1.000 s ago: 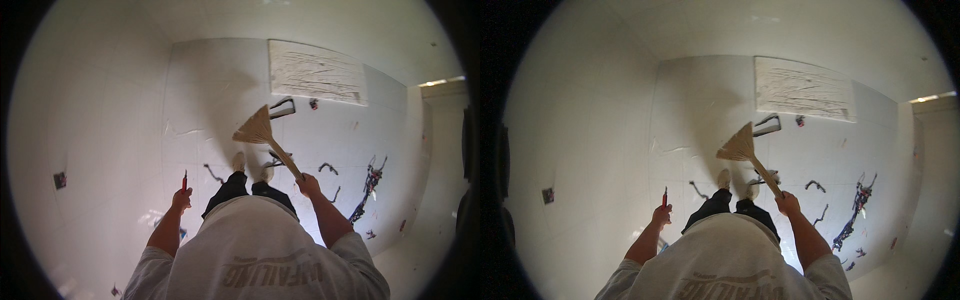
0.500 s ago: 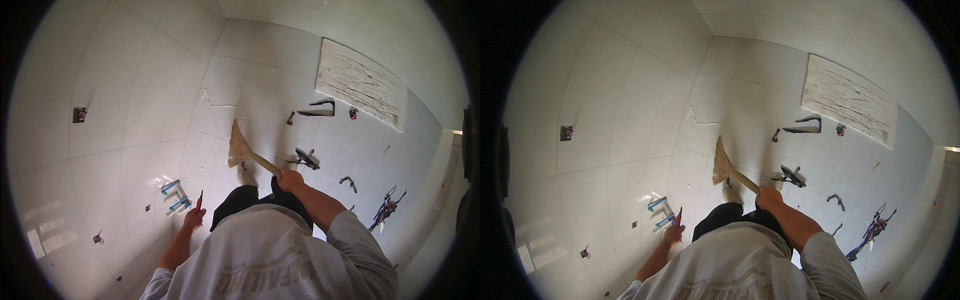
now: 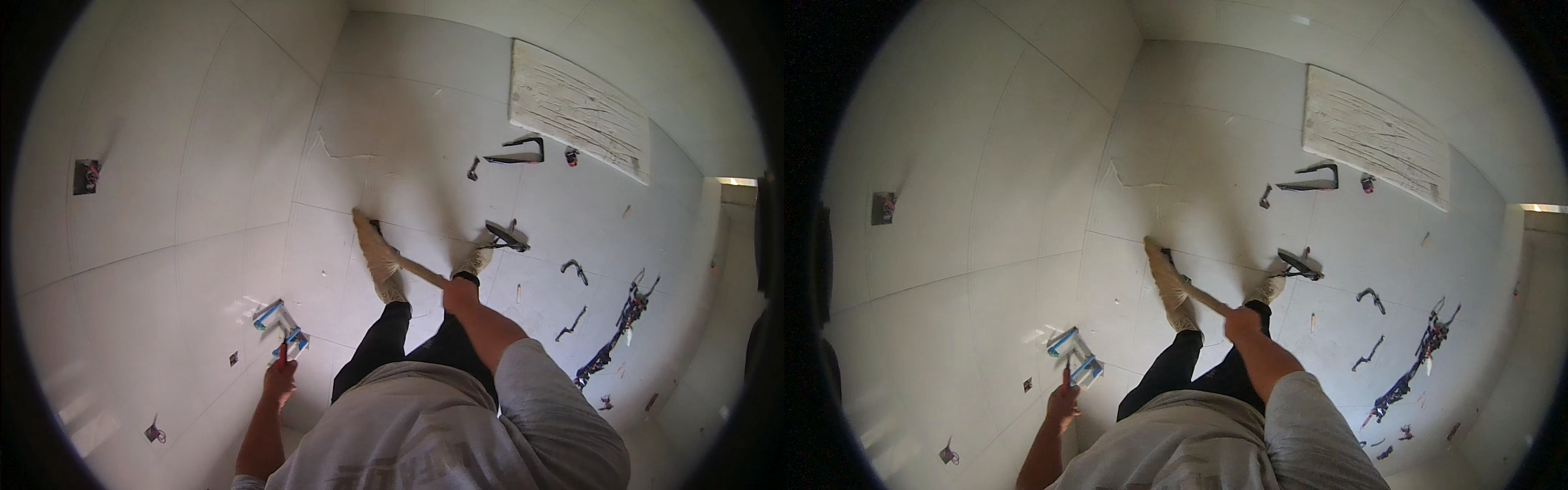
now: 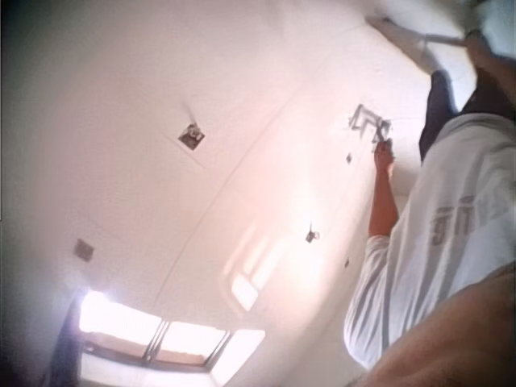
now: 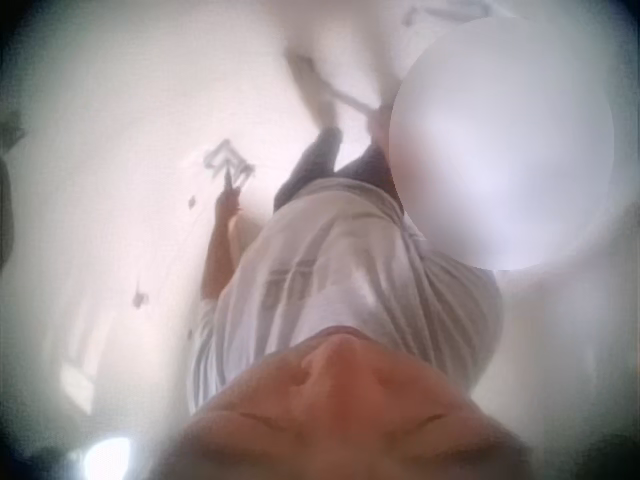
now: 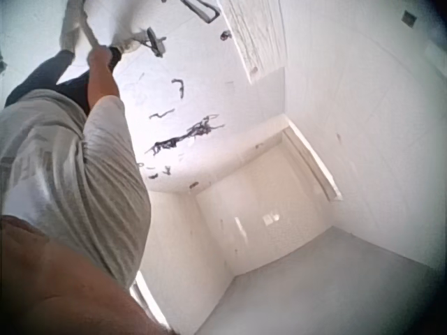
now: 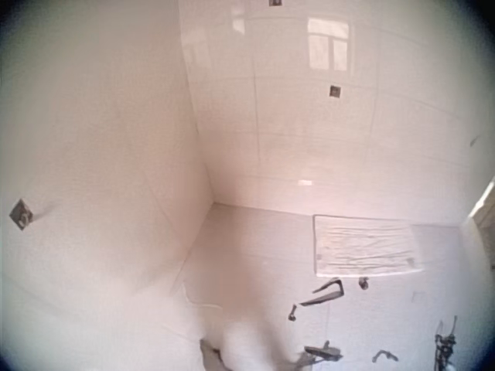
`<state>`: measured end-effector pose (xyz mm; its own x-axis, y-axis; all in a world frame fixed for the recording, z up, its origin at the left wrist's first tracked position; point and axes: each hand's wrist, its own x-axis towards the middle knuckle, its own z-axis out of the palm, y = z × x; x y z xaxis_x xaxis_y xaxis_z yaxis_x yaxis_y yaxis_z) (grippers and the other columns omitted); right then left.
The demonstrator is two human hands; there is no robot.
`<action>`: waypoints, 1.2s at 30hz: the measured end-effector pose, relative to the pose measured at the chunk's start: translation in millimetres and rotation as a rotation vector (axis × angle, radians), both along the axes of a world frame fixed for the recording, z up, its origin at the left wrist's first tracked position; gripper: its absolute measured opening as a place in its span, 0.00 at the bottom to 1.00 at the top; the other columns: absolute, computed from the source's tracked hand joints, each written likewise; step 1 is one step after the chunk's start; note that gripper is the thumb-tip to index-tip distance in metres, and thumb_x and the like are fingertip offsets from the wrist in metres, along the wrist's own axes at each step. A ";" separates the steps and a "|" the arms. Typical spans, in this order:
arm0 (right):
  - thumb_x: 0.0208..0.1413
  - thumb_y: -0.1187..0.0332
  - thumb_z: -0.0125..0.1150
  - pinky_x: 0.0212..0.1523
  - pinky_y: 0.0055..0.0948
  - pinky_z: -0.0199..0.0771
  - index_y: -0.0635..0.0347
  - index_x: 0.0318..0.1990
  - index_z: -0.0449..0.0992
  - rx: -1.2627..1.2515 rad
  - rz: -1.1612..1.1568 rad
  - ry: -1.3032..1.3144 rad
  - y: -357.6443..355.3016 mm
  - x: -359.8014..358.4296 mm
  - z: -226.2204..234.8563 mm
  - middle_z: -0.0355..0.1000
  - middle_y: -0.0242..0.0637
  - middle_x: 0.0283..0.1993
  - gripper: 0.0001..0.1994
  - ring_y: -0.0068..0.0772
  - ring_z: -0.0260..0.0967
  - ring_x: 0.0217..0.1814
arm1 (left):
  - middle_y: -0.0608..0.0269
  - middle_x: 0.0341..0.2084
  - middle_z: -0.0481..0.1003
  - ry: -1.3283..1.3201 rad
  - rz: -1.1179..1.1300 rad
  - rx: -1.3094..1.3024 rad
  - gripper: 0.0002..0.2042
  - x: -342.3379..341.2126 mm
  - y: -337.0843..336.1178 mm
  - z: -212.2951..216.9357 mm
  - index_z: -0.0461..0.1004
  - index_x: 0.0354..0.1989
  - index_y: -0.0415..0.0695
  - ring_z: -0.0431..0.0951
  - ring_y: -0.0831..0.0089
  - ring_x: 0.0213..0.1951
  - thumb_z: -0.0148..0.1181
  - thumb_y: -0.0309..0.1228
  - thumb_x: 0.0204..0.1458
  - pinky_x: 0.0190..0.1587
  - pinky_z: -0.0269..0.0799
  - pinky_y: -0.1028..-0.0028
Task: The person sweeps debris on a tiled floor using a traditional straw broom, gathering scattered pieces into a pile. The person moves across the room and down a staircase, continuing to sweep debris into a consolidated pile.
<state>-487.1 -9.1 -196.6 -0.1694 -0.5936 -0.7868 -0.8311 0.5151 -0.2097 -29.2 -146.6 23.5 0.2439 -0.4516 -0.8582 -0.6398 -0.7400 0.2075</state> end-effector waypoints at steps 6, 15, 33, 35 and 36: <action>0.53 0.67 0.55 0.44 0.45 0.78 0.39 0.67 0.59 0.204 -0.114 0.328 127.8 -102.1 44.0 0.79 0.43 0.42 0.32 0.46 0.78 0.45 | 0.68 0.14 0.65 -0.064 0.081 0.039 0.13 81.9 -5.1 -6.8 0.72 0.35 0.42 0.66 0.77 0.13 0.59 0.41 0.57 0.17 0.70 0.73; 0.56 0.63 0.55 0.50 0.43 0.78 0.52 0.64 0.62 0.484 -0.476 0.546 168.6 -142.0 121.9 0.76 0.44 0.51 0.27 0.45 0.76 0.53 | 0.69 0.14 0.65 -0.008 -0.001 0.007 0.13 69.1 -17.9 -3.6 0.71 0.34 0.43 0.65 0.77 0.13 0.59 0.41 0.58 0.16 0.67 0.73; 0.59 0.60 0.53 0.43 0.54 0.75 0.42 0.65 0.62 -0.303 -0.394 0.145 92.1 -214.1 85.3 0.77 0.52 0.36 0.25 0.59 0.75 0.39 | 0.70 0.11 0.64 -0.029 -0.031 0.064 0.13 -91.3 35.7 -18.1 0.70 0.29 0.45 0.65 0.77 0.11 0.62 0.41 0.55 0.14 0.66 0.72; 0.59 0.59 0.53 0.43 0.53 0.75 0.46 0.65 0.63 -0.254 -0.289 0.060 17.1 -200.6 96.0 0.78 0.50 0.37 0.25 0.57 0.76 0.39 | 0.69 0.12 0.65 -0.030 -0.045 0.090 0.15 -121.9 39.5 -0.6 0.72 0.32 0.43 0.66 0.76 0.13 0.62 0.42 0.56 0.16 0.65 0.72; 0.59 0.58 0.53 0.43 0.53 0.75 0.45 0.65 0.63 -0.291 -0.207 0.063 -3.0 -195.2 76.2 0.78 0.51 0.36 0.25 0.56 0.76 0.39 | 0.68 0.13 0.66 -0.011 -0.050 0.069 0.15 -133.2 37.7 3.7 0.72 0.32 0.42 0.66 0.76 0.13 0.62 0.43 0.56 0.16 0.65 0.73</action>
<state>-682.2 -12.1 -120.4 -0.3523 -0.7390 -0.5743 -0.7311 0.6004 -0.3242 -162.4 -109.0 27.3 0.2321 -0.4036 -0.8850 -0.6780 -0.7196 0.1503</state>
